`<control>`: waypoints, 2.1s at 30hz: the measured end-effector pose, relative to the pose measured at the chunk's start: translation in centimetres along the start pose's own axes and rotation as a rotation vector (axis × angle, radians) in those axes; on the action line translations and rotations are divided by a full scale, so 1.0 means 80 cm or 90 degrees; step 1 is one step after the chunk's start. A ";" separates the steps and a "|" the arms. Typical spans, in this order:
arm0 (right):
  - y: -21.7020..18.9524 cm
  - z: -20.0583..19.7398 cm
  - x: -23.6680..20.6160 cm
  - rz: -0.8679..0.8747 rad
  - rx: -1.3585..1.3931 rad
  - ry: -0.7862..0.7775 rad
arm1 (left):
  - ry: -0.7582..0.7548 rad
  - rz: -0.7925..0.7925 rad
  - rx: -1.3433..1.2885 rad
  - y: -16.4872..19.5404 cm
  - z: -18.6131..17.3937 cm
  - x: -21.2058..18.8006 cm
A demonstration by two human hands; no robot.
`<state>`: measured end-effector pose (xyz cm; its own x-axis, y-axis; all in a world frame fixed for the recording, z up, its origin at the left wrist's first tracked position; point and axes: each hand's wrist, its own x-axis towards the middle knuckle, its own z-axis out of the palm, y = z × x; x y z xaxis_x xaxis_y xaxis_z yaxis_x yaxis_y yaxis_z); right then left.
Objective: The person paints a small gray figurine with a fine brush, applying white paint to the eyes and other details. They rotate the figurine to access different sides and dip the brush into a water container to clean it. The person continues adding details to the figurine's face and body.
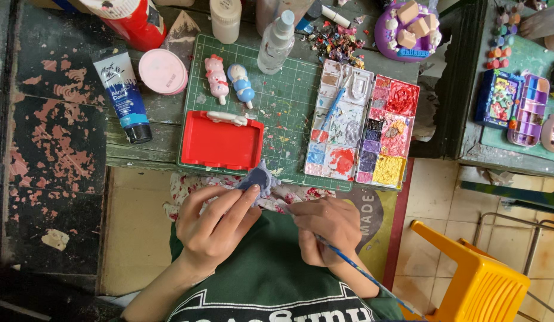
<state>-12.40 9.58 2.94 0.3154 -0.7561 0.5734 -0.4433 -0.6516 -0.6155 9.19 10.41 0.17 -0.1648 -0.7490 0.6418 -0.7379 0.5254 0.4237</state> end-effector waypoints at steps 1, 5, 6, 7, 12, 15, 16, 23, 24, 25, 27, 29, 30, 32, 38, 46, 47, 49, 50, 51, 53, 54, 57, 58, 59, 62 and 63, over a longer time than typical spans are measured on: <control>0.001 0.001 0.000 -0.004 0.020 -0.001 | 0.001 0.003 0.001 0.000 0.000 0.000; 0.004 0.001 0.001 -0.042 -0.037 -0.012 | 0.003 0.009 0.011 0.001 0.000 0.001; 0.003 0.000 0.001 -0.034 -0.039 -0.004 | 0.005 0.010 0.014 0.001 0.000 0.001; 0.002 -0.001 0.002 -0.027 -0.041 0.003 | 0.002 0.009 0.012 0.001 -0.001 0.001; -0.002 -0.002 0.003 -0.028 -0.056 -0.025 | -0.005 0.002 -0.009 0.000 0.000 0.000; 0.001 -0.003 0.001 -0.034 -0.056 -0.029 | -0.001 -0.007 -0.006 0.001 0.001 0.001; 0.002 -0.004 -0.001 -0.029 -0.050 -0.025 | 0.000 -0.010 -0.008 0.001 0.001 0.001; 0.018 -0.001 -0.037 0.026 0.016 0.196 | -0.019 -0.216 -0.251 -0.005 0.011 -0.007; 0.019 0.002 -0.045 0.049 0.039 0.225 | -0.034 -0.278 -0.323 -0.008 0.015 -0.010; 0.021 0.005 -0.051 0.072 0.062 0.254 | -0.051 -0.371 -0.494 -0.009 0.018 -0.014; 0.027 0.015 -0.061 0.135 0.148 0.285 | -0.090 -0.557 -0.839 -0.014 0.027 -0.022; 0.030 0.019 -0.068 0.192 0.207 0.281 | -0.068 -0.651 -0.906 -0.012 0.037 -0.029; 0.033 0.020 -0.070 0.216 0.225 0.262 | -0.055 -0.697 -0.938 -0.013 0.040 -0.033; 0.034 0.023 -0.072 0.257 0.256 0.230 | -0.070 -0.706 -0.960 -0.011 0.044 -0.038; 0.033 0.026 -0.065 0.245 0.274 0.096 | -0.098 -0.617 -0.945 -0.009 0.041 -0.040; 0.030 0.024 -0.059 0.216 0.253 0.077 | -0.089 -0.615 -0.955 -0.008 0.039 -0.042; 0.030 0.024 -0.060 0.220 0.260 0.074 | -0.090 -0.623 -0.963 -0.008 0.039 -0.042; 0.030 0.025 -0.064 0.229 0.275 0.070 | -0.090 -0.624 -0.972 -0.008 0.039 -0.040; 0.030 0.026 -0.066 0.234 0.291 0.075 | -0.089 -0.619 -0.974 -0.007 0.039 -0.038; 0.030 0.027 -0.068 0.240 0.306 0.080 | -0.089 -0.614 -0.976 -0.006 0.039 -0.037; 0.031 0.029 -0.072 0.249 0.334 0.089 | -0.084 -0.609 -0.974 -0.005 0.038 -0.035; 0.032 0.029 -0.073 0.251 0.345 0.092 | -0.082 -0.607 -0.974 -0.005 0.038 -0.034; 0.033 0.031 -0.077 0.271 0.372 0.104 | -0.113 -0.597 -0.965 -0.007 0.034 -0.032; 0.033 0.032 -0.077 0.280 0.380 0.108 | -0.114 -0.594 -0.964 -0.007 0.034 -0.032; 0.033 0.032 -0.077 0.280 0.387 0.109 | -0.116 -0.591 -0.964 -0.007 0.034 -0.032; 0.032 0.035 -0.078 0.283 0.413 0.107 | -0.119 -0.595 -0.972 -0.008 0.033 -0.033; 0.032 0.035 -0.078 0.285 0.424 0.105 | -0.119 -0.597 -0.977 -0.008 0.033 -0.033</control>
<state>-13.13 12.43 -3.74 0.0769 -0.9685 0.2370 0.1096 -0.2281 -0.9675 8.35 11.01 -3.45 -0.2371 -0.9583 -0.1597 0.5591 -0.2690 0.7843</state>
